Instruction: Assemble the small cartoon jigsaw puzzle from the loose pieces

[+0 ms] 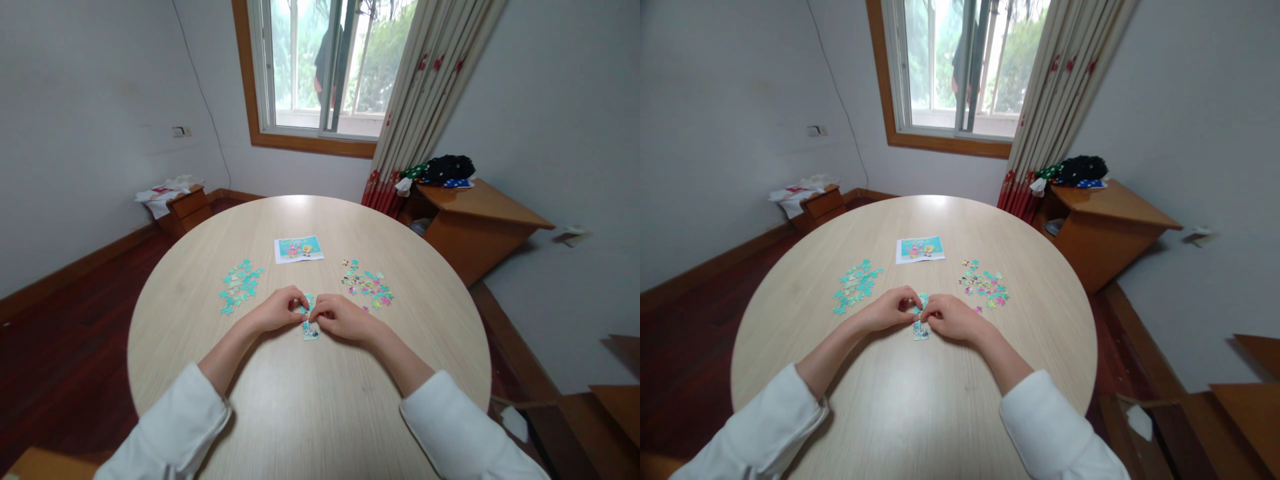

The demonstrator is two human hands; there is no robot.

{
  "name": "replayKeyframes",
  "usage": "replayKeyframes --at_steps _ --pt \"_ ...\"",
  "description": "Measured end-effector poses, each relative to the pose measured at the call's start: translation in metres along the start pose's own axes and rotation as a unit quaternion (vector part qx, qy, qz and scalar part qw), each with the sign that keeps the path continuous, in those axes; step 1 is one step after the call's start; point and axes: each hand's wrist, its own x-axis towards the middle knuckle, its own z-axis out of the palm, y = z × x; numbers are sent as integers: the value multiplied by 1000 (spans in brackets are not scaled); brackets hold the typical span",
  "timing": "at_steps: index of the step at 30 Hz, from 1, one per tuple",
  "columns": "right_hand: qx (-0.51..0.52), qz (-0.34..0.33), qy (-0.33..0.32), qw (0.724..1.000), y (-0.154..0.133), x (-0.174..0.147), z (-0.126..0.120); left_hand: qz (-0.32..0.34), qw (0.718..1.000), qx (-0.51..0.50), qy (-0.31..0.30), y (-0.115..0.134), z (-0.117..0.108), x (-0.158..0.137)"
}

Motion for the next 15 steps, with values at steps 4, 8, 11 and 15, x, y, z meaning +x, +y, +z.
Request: replayKeyframes --at_steps 4,8,11,15 --pt "-7 24 43 999 3 0 0 -27 999 -36 23 -1 0 3" --pt "-19 49 109 993 11 0 -2 -41 989 -103 100 -6 -2 8" --pt "-48 59 146 986 19 1 -4 -62 980 -126 139 -7 -3 10" --pt "-63 71 178 979 28 2 -5 -68 975 -137 161 -7 -3 10"
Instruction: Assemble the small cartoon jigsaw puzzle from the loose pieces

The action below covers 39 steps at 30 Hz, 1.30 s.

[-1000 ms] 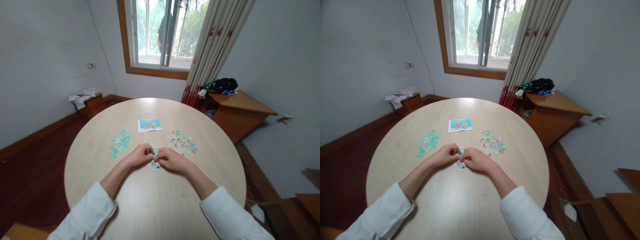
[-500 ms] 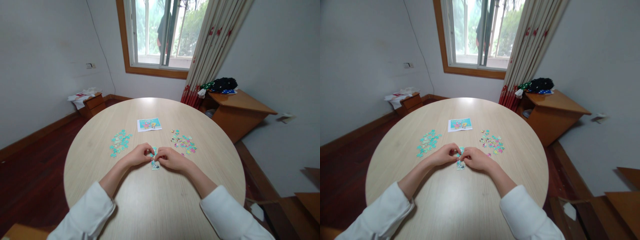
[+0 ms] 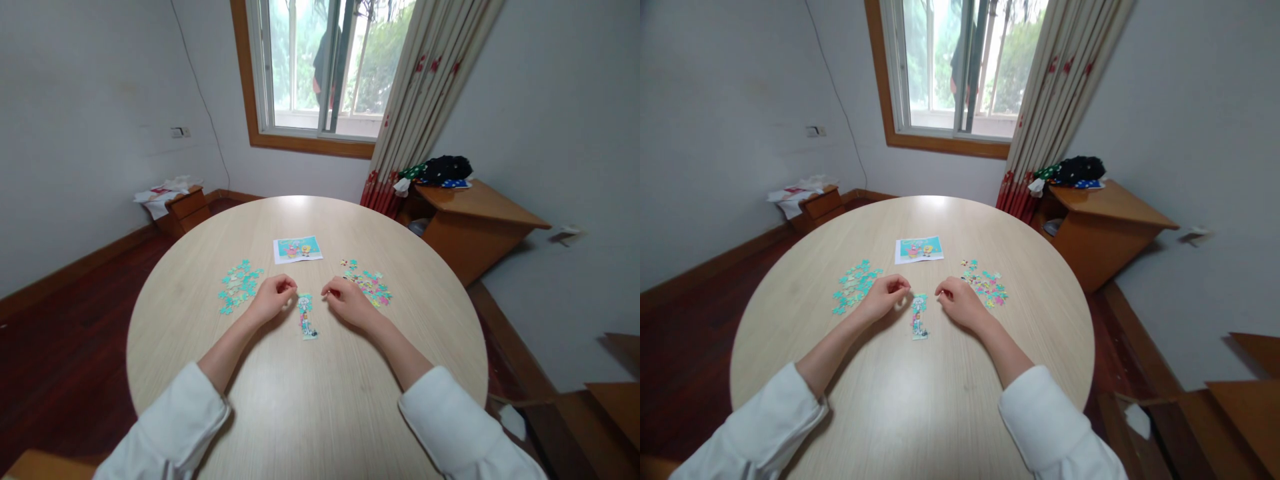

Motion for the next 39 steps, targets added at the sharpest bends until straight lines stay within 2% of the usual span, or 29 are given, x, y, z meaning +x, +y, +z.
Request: replayKeyframes --at_steps 8,12,23,39 --pt "-1 33 57 998 14 3 -2 4 1000 8 2 -6 -1 0" --pt "-13 60 105 993 26 5 -8 -2 1000 4 3 -7 -1 1" --pt "-61 149 239 958 68 4 -39 3 998 18 53 -10 -4 5" --pt "-46 174 226 957 74 4 -37 22 998 24 59 -20 -5 8"
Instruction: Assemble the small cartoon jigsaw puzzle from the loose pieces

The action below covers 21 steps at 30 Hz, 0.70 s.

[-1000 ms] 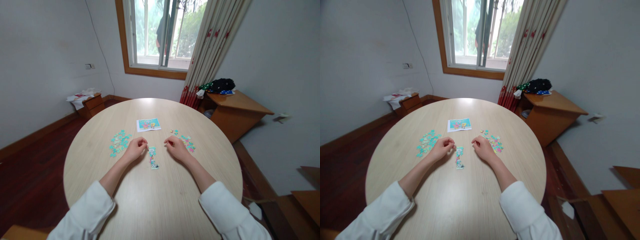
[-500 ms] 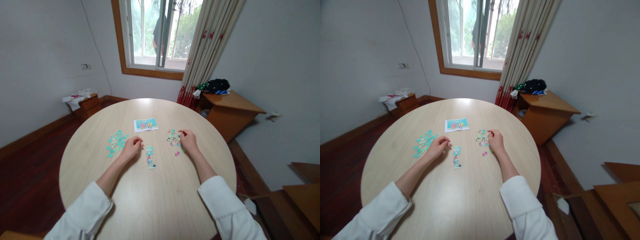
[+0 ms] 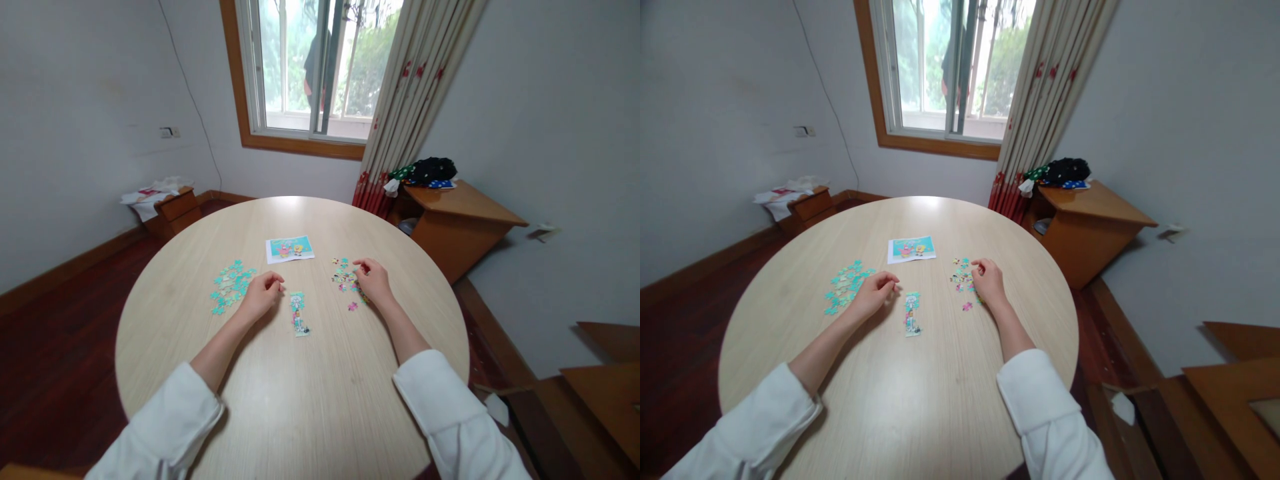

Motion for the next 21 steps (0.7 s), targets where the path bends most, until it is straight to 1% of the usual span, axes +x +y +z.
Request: replayKeyframes --at_steps 8,14,18,21 --pt "-9 -4 -4 1000 -3 -1 0 14 999 43 1 6 -1 -3" --pt "-18 -6 -2 1000 2 0 5 15 999 43 3 6 0 -2" --pt "7 -3 -11 1000 4 0 6 4 1000 7 -20 8 0 -4" --pt "6 3 -17 1000 3 0 6 -2 999 7 -43 11 0 -6"
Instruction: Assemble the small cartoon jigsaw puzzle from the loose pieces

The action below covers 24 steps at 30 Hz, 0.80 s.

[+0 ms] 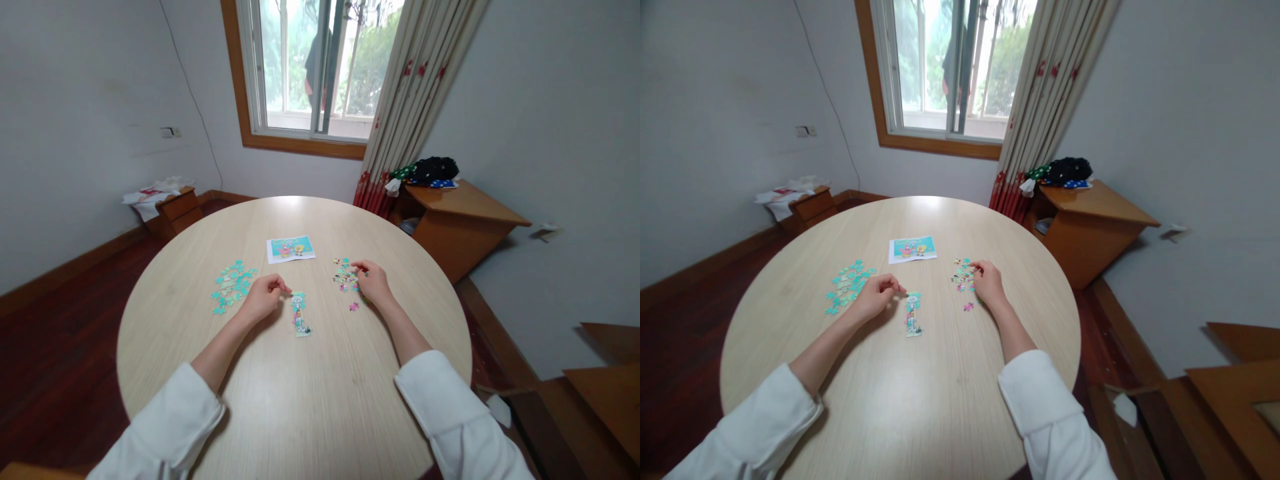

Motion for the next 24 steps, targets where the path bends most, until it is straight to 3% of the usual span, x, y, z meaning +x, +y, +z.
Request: replayKeyframes --at_steps 24 --pt "1 -8 -15 1000 -1 -1 3 -1 998 47 -36 -3 1 -1"
